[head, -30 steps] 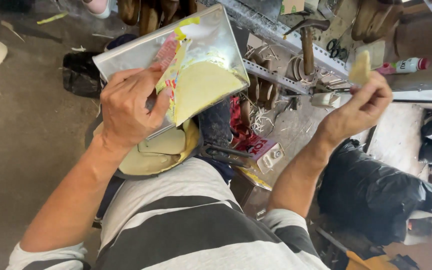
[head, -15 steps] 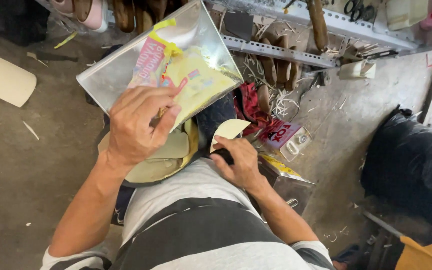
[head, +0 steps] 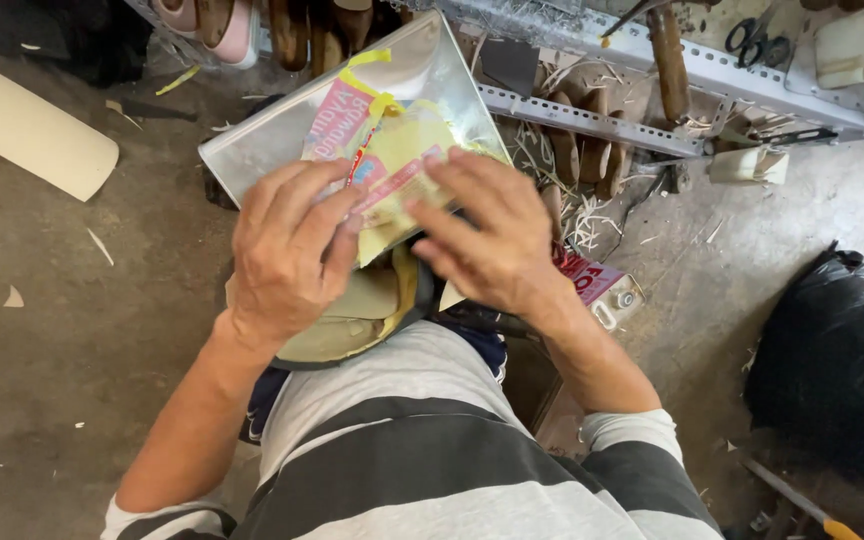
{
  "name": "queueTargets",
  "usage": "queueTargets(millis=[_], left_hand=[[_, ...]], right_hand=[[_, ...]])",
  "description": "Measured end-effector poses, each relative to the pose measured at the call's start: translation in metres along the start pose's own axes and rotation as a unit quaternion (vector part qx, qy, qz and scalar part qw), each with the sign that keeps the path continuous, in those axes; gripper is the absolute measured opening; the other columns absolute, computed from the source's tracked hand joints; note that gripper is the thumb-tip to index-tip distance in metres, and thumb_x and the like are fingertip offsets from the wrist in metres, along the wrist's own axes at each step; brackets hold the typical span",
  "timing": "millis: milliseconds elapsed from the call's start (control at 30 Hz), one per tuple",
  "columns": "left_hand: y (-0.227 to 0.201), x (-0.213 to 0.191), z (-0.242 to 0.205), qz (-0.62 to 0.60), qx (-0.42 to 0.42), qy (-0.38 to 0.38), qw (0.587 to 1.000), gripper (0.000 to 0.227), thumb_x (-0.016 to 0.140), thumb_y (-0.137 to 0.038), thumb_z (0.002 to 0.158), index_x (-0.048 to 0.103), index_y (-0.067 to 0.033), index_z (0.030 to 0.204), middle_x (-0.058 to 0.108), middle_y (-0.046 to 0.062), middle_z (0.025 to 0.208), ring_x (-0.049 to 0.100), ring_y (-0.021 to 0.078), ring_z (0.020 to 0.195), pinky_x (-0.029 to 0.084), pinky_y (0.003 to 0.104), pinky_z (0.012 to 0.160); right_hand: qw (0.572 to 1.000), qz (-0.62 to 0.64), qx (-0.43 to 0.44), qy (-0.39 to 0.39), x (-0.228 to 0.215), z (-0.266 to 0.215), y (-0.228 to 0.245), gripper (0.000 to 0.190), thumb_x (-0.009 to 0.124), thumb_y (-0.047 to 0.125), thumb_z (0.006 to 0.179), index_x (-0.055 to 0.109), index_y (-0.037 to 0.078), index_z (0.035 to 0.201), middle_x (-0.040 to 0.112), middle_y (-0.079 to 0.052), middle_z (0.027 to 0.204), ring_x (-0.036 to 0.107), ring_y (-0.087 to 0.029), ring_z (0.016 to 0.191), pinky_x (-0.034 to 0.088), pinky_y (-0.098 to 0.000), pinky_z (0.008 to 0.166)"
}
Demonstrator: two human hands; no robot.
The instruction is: Shaping leather shoe uppers over a last using pliers and a hammer, and organizing shoe components in a workshop.
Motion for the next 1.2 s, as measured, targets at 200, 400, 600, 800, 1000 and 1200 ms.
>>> queueTargets(millis=[200, 400, 600, 800, 1000, 1200], left_hand=[[0.012, 0.006, -0.017, 0.027, -0.063, -0.002, 0.998, 0.027, 0.060, -0.022, 0.108, 0.065, 0.0005, 0.122, 0.063, 0.019, 0.123, 0.063, 0.0382, 0.107, 0.050, 0.047, 0.096], [0.004, 0.010, -0.012, 0.027, -0.086, 0.034, 0.995, 0.026, 0.060, -0.016, 0.106, 0.065, 0.0046, 0.121, 0.062, 0.022, 0.128, 0.061, 0.0399, 0.110, 0.051, 0.049, 0.098], [0.004, 0.005, -0.017, 0.054, -0.108, 0.004, 0.993, 0.024, 0.070, -0.017, 0.104, 0.062, 0.0038, 0.113, 0.058, 0.026, 0.128, 0.056, 0.0427, 0.109, 0.048, 0.051, 0.100], [-0.012, -0.011, -0.004, 0.042, -0.085, -0.018, 0.995, 0.024, 0.052, -0.012, 0.109, 0.065, 0.0023, 0.095, 0.066, 0.021, 0.119, 0.060, 0.0388, 0.103, 0.049, 0.047, 0.092], [-0.036, 0.009, -0.025, 0.046, -0.010, -0.091, 0.995, 0.010, 0.073, -0.020, 0.098, 0.076, -0.0116, 0.093, 0.073, 0.010, 0.114, 0.067, 0.0317, 0.103, 0.048, 0.042, 0.086], [-0.038, 0.030, -0.045, 0.069, 0.027, -0.061, 0.995, 0.013, 0.064, -0.017, 0.103, 0.073, -0.0103, 0.095, 0.072, 0.012, 0.113, 0.067, 0.0311, 0.104, 0.050, 0.043, 0.087]], right_hand=[[0.983, -0.048, -0.058, 0.167, 0.028, -0.012, -0.012, 0.055, 0.037, 0.052, 0.111, 0.067, 0.015, 0.137, 0.061, -0.011, 0.149, 0.052, -0.031, 0.142, 0.024, -0.0509, 0.122], [0.981, -0.144, 0.050, 0.123, 0.021, 0.040, -0.036, 0.029, 0.052, 0.028, 0.112, 0.068, 0.003, 0.114, 0.068, -0.014, 0.106, 0.058, -0.023, 0.091, 0.041, -0.0365, 0.075], [0.971, -0.172, 0.055, 0.158, 0.061, 0.058, -0.029, 0.031, 0.063, 0.041, 0.106, 0.065, 0.013, 0.092, 0.059, -0.005, 0.093, 0.051, -0.025, 0.082, 0.036, -0.0409, 0.067], [0.980, 0.082, 0.125, 0.133, 0.023, 0.062, -0.016, 0.022, 0.058, 0.019, 0.110, 0.057, 0.002, 0.095, 0.062, -0.010, 0.095, 0.055, -0.026, 0.085, 0.040, -0.0389, 0.080], [0.972, 0.115, 0.196, 0.056, -0.014, 0.010, -0.032, 0.018, 0.070, 0.015, 0.104, 0.066, 0.005, 0.089, 0.069, -0.013, 0.093, 0.065, -0.032, 0.087, 0.048, -0.0398, 0.085], [0.977, 0.045, 0.201, -0.047, -0.006, -0.035, -0.038, 0.012, 0.075, 0.011, 0.099, 0.070, 0.004, 0.091, 0.068, -0.013, 0.094, 0.064, -0.031, 0.092, 0.049, -0.0406, 0.089]])
Point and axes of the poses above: each hand's wrist, its own z-axis towards the middle knuckle, its own x-axis out of the palm, y = z × x, the point moved 7 cm from there along z, towards the middle knuckle
